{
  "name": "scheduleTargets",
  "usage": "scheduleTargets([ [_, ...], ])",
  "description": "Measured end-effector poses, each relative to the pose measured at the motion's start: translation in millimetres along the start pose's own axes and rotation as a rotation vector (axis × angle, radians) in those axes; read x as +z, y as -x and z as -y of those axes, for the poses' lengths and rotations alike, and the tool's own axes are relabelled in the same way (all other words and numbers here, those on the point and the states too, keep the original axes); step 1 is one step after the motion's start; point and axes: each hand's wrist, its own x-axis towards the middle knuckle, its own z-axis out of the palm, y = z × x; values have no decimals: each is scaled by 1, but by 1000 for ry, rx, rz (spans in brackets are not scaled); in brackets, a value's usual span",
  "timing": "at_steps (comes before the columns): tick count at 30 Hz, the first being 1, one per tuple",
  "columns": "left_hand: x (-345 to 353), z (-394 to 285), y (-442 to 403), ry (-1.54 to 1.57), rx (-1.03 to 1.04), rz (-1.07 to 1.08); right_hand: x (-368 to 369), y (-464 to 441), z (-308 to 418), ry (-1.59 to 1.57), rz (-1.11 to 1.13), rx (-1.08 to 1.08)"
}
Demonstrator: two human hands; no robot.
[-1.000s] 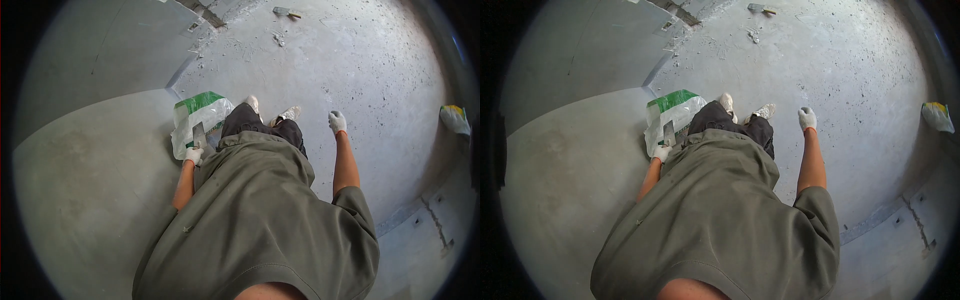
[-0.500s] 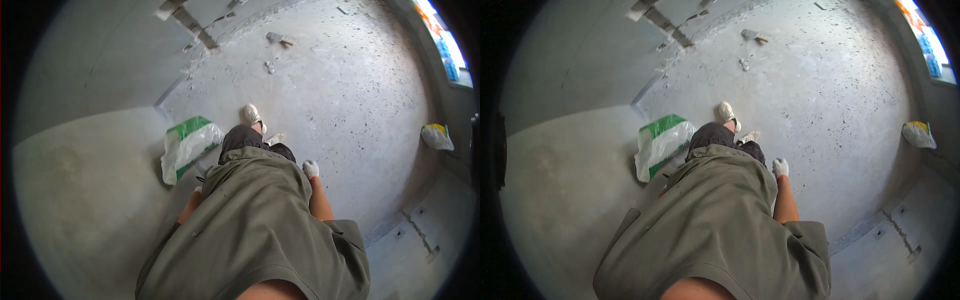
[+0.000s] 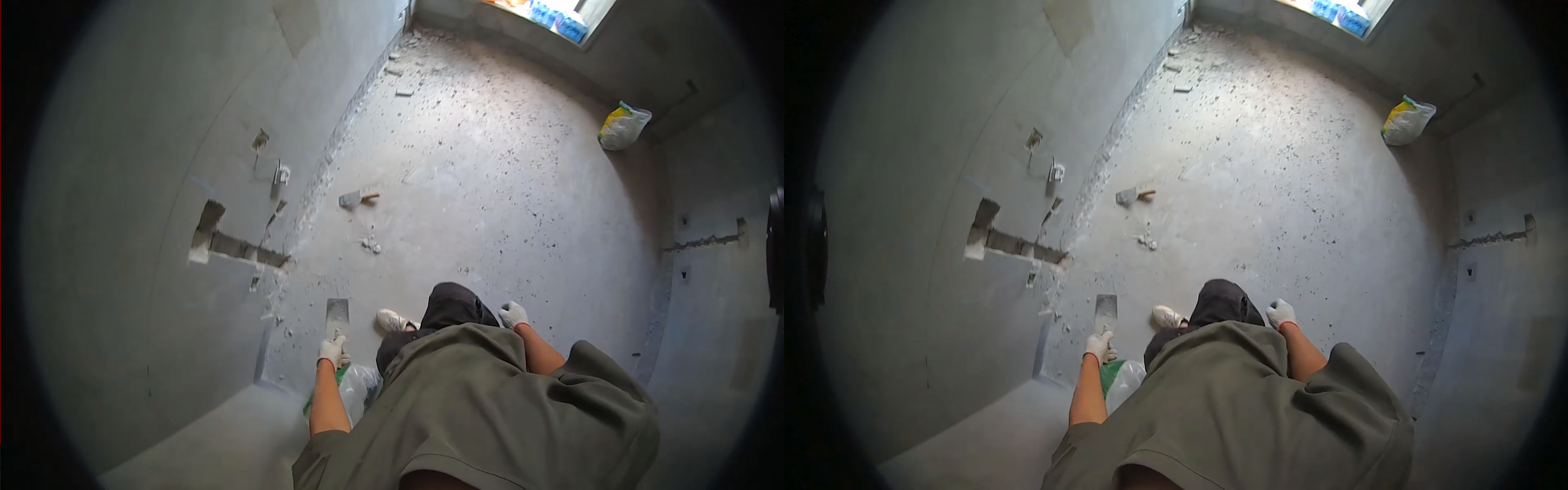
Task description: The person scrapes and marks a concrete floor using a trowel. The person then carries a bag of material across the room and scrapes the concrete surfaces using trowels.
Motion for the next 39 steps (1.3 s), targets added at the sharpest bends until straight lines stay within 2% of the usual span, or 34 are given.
scheduleTargets([
  [1,2,-23,-6,-71,50,-42,-12,-3,31,-23,-24,-59],
  [4,10,-78,5,29,104,3,-24,-38,94,-115,-32,-194],
  [8,21,-66,12,99,123,-64,-39,-63,131,-98,29,-249],
  [11,31,10,-9,38,84,-204,-34,-90,125,-147,7,-268],
  [12,35,14,16,-211,-47,-218,-30,-97,119,-155,25,-265],
  [14,52,17,15,-407,25,-164,4,-128,69,-156,-31,-313],
  [15,61,-6,-1,-419,100,-140,10,-129,52,-52,-109,-377],
  [16,73,-38,-9,-415,147,-131,-2,-119,54,-122,-36,-301],
  [18,93,-90,-13,-399,201,-122,14,-120,18,-48,136,-58],
  [21,122,-172,-18,-381,282,-86,4,-125,-8,13,193,142],
  [24,141,-228,-16,-374,340,-57,2,-140,1,11,217,223],
  [26,145,-247,-13,-371,366,-41,5,-146,28,10,217,198],
  [29,147,-258,-15,-372,385,-17,10,-161,99,-21,151,32],
  [31,148,-259,-17,-370,383,-8,9,-170,155,-61,20,-222],
  [33,148,-258,-20,-373,374,1,13,-198,220,2,228,-485],
  [34,146,-256,-26,-378,375,0,-44,-160,271,-119,437,-546],
  [36,145,-258,-25,-380,362,2,-91,-117,329,-573,440,-851],
  [38,145,-258,-26,-389,358,6,-132,-93,366,-665,462,-898],
  [39,144,-258,-26,-392,351,10,-126,-95,367,-676,373,-888],
])
